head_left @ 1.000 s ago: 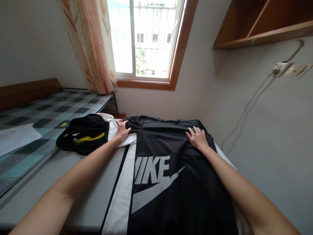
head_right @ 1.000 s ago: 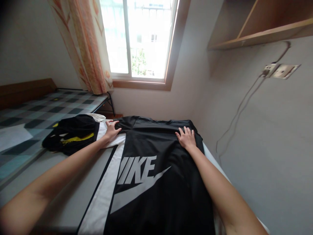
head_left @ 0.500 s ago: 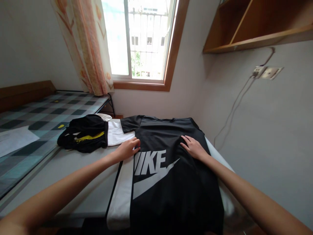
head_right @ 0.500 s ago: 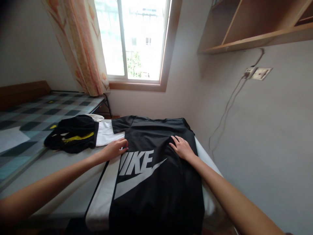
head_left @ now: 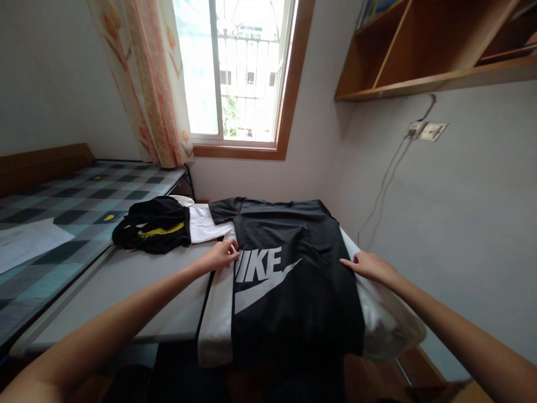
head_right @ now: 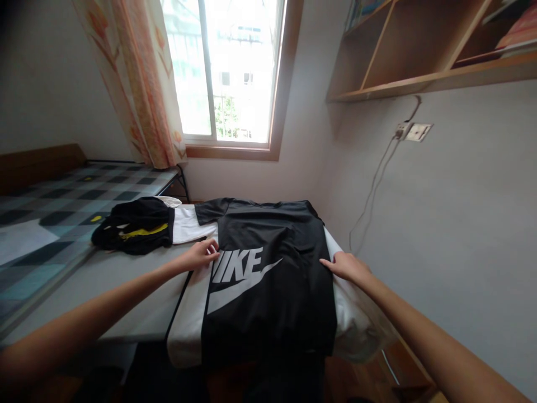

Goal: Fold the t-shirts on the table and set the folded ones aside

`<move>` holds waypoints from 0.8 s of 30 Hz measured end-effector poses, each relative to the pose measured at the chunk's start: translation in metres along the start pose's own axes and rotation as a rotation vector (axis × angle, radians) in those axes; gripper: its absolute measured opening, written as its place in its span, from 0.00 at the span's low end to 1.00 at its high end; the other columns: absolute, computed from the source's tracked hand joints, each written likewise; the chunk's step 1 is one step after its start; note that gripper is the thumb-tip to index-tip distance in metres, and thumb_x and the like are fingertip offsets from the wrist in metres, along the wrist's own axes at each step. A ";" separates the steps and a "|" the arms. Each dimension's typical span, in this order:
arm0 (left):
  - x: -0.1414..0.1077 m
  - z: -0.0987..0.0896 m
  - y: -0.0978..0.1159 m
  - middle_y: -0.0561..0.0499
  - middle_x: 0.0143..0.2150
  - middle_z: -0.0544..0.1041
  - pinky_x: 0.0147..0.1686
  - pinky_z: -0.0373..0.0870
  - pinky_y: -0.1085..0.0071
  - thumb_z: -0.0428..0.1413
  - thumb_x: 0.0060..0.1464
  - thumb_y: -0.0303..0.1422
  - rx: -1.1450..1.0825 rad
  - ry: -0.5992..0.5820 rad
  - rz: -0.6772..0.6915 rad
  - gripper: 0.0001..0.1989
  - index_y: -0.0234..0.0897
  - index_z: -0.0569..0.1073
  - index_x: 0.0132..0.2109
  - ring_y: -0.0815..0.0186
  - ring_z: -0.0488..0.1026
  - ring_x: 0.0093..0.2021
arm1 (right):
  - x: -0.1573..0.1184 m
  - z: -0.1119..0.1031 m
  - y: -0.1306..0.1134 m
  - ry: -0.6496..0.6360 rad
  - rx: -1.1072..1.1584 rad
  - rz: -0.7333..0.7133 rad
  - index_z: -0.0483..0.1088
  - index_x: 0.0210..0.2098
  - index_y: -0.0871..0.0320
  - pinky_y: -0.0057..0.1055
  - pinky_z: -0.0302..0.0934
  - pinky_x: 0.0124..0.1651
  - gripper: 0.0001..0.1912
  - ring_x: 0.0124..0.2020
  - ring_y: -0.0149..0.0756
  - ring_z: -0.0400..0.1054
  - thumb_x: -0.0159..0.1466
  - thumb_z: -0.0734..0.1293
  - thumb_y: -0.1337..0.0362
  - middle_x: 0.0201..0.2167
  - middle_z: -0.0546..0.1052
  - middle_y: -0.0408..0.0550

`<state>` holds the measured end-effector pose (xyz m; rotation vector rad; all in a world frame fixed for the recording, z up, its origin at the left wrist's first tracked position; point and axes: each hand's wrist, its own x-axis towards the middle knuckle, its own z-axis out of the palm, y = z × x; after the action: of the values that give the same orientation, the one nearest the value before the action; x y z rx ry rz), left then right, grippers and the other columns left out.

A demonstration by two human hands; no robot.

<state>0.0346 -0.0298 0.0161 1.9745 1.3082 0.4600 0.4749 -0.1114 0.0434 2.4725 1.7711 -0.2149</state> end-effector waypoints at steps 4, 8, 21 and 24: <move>-0.016 -0.005 0.008 0.58 0.30 0.71 0.27 0.72 0.72 0.63 0.49 0.39 -0.415 -0.138 -0.095 0.31 0.42 0.59 0.57 0.68 0.75 0.25 | -0.010 0.014 0.008 0.084 0.290 -0.126 0.67 0.19 0.56 0.33 0.63 0.34 0.17 0.31 0.43 0.72 0.56 0.69 0.52 0.24 0.76 0.50; -0.038 -0.005 0.015 0.56 0.29 0.72 0.29 0.76 0.68 0.67 0.44 0.44 -0.530 -0.487 -0.168 0.31 0.39 0.67 0.53 0.66 0.76 0.26 | -0.017 0.022 0.008 0.019 0.680 -0.086 0.67 0.26 0.57 0.30 0.62 0.28 0.14 0.24 0.35 0.67 0.55 0.69 0.53 0.20 0.72 0.44; -0.074 -0.002 -0.003 0.46 0.49 0.69 0.24 0.75 0.72 0.70 0.38 0.41 -0.493 -0.389 -0.229 0.29 0.36 0.74 0.48 0.71 0.76 0.25 | -0.044 0.000 0.027 -0.384 1.242 -0.030 0.54 0.65 0.50 0.26 0.69 0.28 0.46 0.27 0.34 0.75 0.52 0.77 0.57 0.28 0.77 0.40; -0.080 -0.009 -0.007 0.48 0.44 0.70 0.23 0.73 0.74 0.69 0.40 0.43 -0.496 -0.351 -0.198 0.27 0.34 0.75 0.46 0.73 0.72 0.25 | -0.044 -0.005 0.041 -0.371 1.267 0.060 0.66 0.56 0.56 0.32 0.74 0.41 0.37 0.41 0.43 0.77 0.49 0.78 0.60 0.39 0.81 0.52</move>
<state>-0.0096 -0.0973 0.0246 1.4207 1.0319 0.2884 0.5003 -0.1653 0.0553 2.7313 1.5713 -2.1801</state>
